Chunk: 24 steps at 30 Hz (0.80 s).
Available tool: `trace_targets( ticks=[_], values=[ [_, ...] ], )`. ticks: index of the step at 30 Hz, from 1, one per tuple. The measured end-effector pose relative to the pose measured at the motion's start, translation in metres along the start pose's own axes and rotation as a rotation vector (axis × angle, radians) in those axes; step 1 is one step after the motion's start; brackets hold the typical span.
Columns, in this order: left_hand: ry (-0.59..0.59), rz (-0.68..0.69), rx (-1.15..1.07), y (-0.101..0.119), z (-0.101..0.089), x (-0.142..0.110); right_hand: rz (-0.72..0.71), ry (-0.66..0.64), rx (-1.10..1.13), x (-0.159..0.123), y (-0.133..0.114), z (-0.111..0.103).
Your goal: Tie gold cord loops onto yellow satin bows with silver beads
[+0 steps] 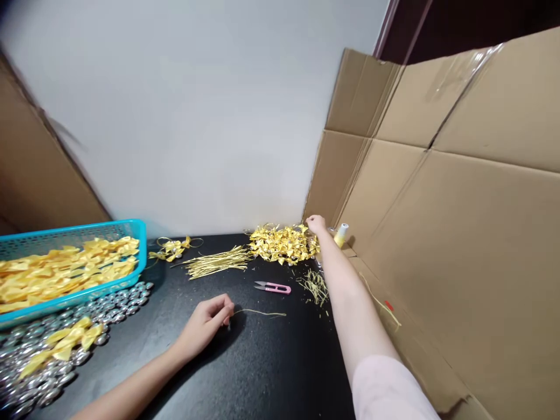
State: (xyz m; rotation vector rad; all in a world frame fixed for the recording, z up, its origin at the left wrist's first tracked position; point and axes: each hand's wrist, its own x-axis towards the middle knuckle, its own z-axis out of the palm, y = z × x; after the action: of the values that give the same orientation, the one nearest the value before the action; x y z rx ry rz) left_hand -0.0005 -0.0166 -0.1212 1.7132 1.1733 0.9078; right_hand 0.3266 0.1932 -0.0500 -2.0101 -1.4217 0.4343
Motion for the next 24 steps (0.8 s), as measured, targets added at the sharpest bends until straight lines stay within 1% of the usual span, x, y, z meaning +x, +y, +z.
trace_targets(
  ticks=[3,5,8,11,12,14,18,20,22,24],
  values=[
    [-0.002,0.011,0.012,0.0,0.0,0.0,0.025,0.035,-0.006,0.004,0.007,-0.012],
    [-0.006,0.018,0.017,-0.001,-0.001,0.001,0.043,0.03,-0.01,0.002,0.012,-0.014],
    [-0.008,0.024,0.022,-0.001,-0.001,0.001,0.064,-0.036,-0.008,-0.006,0.015,-0.006],
    [-0.001,0.025,0.025,-0.002,-0.001,0.001,0.067,-0.123,0.005,-0.015,0.013,0.006],
    [0.003,0.024,0.025,-0.002,0.0,0.001,0.063,-0.142,0.006,-0.016,0.012,0.007],
    [0.008,0.019,0.026,-0.002,0.0,0.001,0.051,-0.157,-0.004,-0.015,0.008,0.003],
    [0.011,0.007,0.023,0.0,0.0,0.0,0.007,-0.11,-0.044,-0.006,-0.005,-0.021],
    [0.011,0.005,0.018,0.001,0.001,0.001,-0.04,-0.095,-0.043,-0.005,-0.016,-0.028],
    [0.011,0.005,0.015,0.0,0.001,0.001,-0.11,-0.113,-0.026,-0.01,-0.032,-0.024],
    [0.009,0.005,0.016,-0.001,0.001,0.001,-0.191,-0.159,0.005,-0.021,-0.049,-0.01]
  ],
)
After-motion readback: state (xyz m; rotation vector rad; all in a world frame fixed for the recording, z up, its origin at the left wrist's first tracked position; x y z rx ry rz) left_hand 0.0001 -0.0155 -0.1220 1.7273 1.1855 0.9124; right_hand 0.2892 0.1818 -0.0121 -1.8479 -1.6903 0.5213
